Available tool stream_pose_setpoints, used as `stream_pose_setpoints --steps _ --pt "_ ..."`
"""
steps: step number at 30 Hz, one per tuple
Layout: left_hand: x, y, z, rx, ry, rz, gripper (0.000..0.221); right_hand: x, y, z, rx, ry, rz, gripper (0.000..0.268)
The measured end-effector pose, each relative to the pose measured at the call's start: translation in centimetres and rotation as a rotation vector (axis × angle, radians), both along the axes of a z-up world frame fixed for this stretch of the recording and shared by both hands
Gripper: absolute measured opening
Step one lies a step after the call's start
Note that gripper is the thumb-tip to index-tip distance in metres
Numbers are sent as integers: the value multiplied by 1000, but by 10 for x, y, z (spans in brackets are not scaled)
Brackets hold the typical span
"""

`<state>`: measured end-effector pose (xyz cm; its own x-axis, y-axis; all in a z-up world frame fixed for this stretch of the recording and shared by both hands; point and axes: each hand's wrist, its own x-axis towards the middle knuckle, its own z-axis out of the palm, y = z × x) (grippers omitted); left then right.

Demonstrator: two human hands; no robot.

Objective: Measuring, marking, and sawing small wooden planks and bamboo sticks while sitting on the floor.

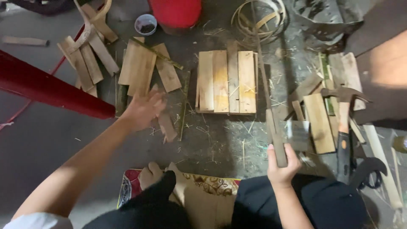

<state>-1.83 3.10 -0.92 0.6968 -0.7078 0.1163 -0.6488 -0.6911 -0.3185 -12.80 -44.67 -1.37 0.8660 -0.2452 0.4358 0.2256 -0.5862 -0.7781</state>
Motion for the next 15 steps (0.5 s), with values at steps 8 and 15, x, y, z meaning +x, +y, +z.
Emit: stream_pose_setpoints --steps 8,15 --pt "-42 -123 118 -827 833 738 57 -77 52 82 648 85 21 33" --pt "-85 -216 119 -1829 1854 377 61 -152 54 141 808 215 19 33"
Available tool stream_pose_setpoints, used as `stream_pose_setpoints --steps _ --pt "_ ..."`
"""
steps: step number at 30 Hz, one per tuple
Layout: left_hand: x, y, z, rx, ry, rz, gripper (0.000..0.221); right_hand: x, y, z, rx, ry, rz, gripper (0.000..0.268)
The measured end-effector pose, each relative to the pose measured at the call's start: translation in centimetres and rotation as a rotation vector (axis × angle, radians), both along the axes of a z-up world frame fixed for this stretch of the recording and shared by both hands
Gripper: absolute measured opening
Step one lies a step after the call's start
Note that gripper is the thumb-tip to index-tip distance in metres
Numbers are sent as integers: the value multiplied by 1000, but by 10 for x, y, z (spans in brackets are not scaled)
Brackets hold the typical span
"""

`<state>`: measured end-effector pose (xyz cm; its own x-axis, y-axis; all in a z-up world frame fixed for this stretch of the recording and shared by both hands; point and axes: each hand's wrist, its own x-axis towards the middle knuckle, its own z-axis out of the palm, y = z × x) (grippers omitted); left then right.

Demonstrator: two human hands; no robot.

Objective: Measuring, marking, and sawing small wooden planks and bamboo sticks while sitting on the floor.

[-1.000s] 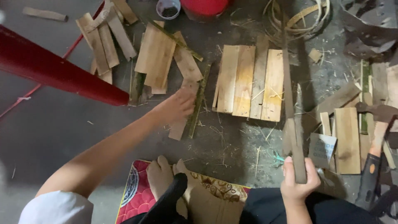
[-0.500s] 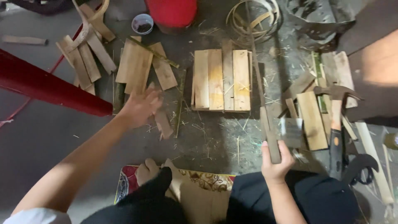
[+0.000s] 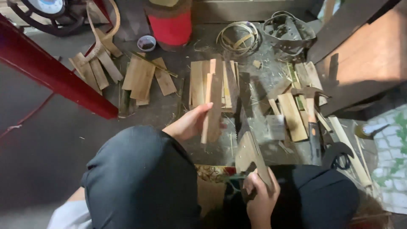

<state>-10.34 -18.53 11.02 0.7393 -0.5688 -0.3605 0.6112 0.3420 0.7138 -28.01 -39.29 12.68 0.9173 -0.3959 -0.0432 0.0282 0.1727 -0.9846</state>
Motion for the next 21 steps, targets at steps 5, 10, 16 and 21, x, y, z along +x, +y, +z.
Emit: stream_pose_setpoints --steps 5,10,16,21 --pt "-31 -8 7 -169 119 -94 41 -24 -18 -3 26 -11 5 24" --pt "-69 -4 28 209 181 35 28 -17 -17 -23 116 -192 115 24" --pt "-77 11 -19 595 -19 -45 26 8 -17 -51 303 -180 104 17" --pt "-71 8 -38 894 -62 -313 33 22 -10 -39 280 65 -1 14"
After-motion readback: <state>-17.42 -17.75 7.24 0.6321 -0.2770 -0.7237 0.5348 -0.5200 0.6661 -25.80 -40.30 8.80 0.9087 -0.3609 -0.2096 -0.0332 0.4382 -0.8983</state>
